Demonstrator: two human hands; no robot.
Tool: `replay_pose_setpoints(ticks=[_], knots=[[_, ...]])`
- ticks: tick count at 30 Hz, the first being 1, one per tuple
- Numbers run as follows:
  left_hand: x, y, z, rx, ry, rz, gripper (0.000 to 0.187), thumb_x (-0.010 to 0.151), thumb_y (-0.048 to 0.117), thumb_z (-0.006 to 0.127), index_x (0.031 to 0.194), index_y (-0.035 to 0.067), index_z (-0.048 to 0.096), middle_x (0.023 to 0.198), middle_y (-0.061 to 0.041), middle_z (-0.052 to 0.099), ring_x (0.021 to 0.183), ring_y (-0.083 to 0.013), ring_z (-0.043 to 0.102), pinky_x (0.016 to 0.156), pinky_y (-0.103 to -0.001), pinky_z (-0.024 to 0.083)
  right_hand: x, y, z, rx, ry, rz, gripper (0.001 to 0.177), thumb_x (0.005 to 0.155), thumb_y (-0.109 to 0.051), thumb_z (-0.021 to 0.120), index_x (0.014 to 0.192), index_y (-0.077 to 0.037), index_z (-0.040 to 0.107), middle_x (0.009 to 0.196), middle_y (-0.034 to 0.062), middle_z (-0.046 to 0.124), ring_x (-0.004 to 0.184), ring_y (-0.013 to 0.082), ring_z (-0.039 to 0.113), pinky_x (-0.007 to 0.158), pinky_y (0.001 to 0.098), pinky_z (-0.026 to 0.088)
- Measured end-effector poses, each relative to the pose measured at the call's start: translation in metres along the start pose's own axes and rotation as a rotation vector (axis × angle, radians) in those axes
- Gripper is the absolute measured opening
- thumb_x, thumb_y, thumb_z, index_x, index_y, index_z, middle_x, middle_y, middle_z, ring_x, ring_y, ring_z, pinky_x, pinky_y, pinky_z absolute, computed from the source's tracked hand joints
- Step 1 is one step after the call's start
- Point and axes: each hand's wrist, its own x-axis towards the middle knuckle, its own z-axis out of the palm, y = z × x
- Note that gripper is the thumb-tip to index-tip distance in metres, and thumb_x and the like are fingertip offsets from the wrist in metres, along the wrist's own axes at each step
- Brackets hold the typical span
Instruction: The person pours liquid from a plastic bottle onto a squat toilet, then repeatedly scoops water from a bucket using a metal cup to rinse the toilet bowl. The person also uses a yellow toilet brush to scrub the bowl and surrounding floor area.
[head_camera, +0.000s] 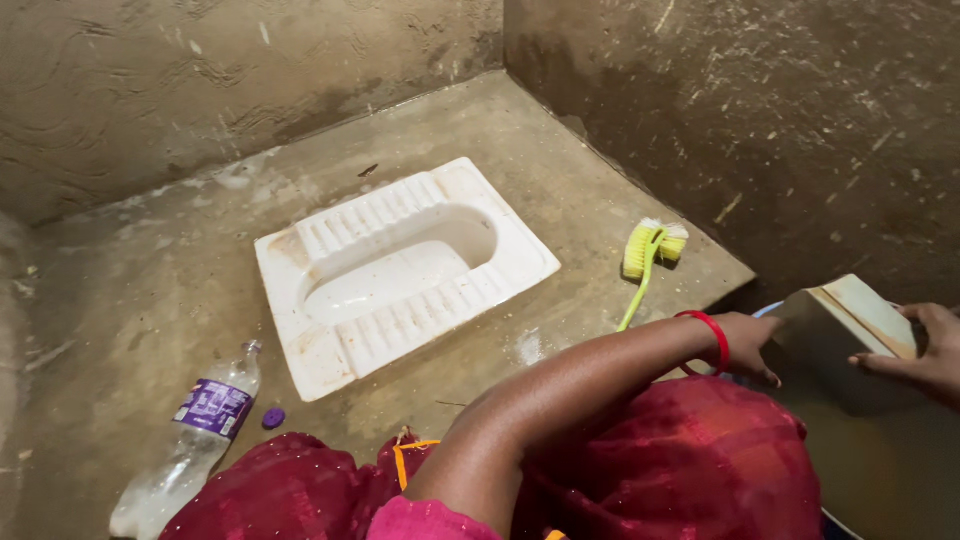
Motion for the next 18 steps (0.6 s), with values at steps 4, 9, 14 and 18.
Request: replay_pose_setpoints(ticks=[4, 9, 14, 18], knots=[[0.004, 0.003, 0.003, -0.016, -0.072, -0.039, 0.104, 0.065, 0.051, 0.084, 0.148, 0.005, 0.044, 0.125, -0.021, 0.072, 0.112, -0.0322, 0.073, 0.094, -0.038, 0.058, -0.018, -0.002, 0.003, -0.191, 0.109, 0.096, 0.079, 0.08, -0.015, 0.088, 0.139, 0.013, 0.043, 0.1, 0.0356, 0.072, 0.072, 0.0437, 0.081, 0.065, 0.0489, 0.065], [0.007, 0.003, 0.009, -0.062, -0.102, 0.015, 0.108, 0.065, 0.045, 0.089, 0.153, 0.008, 0.037, 0.13, -0.018, 0.068, 0.116, -0.0297, 0.069, 0.095, -0.037, 0.057, -0.03, 0.031, 0.008, -0.261, 0.076, 0.116, 0.082, 0.075, -0.017, 0.088, 0.141, 0.008, 0.046, 0.104, 0.031, 0.07, 0.076, 0.0388, 0.08, 0.067, 0.0463, 0.066], [0.013, 0.002, 0.014, 0.018, -0.106, 0.028, 0.1, 0.068, 0.044, 0.088, 0.151, 0.01, 0.044, 0.132, -0.016, 0.068, 0.117, -0.0293, 0.068, 0.098, -0.037, 0.055, -0.021, 0.057, 0.012, -0.454, -0.048, 0.197, 0.099, 0.072, -0.026, 0.094, 0.151, 0.001, 0.041, 0.11, 0.0262, 0.075, 0.082, 0.0325, 0.083, 0.072, 0.0419, 0.068], [0.011, 0.003, 0.017, 0.006, -0.149, -0.001, 0.099, 0.066, 0.041, 0.083, 0.152, 0.013, 0.042, 0.129, -0.014, 0.069, 0.109, -0.0283, 0.074, 0.092, -0.037, 0.06, -0.015, 0.044, 0.027, -0.772, -0.139, 0.255, 0.104, 0.077, -0.045, 0.09, 0.159, -0.008, 0.038, 0.112, 0.0165, 0.079, 0.083, 0.0234, 0.082, 0.076, 0.0359, 0.067]])
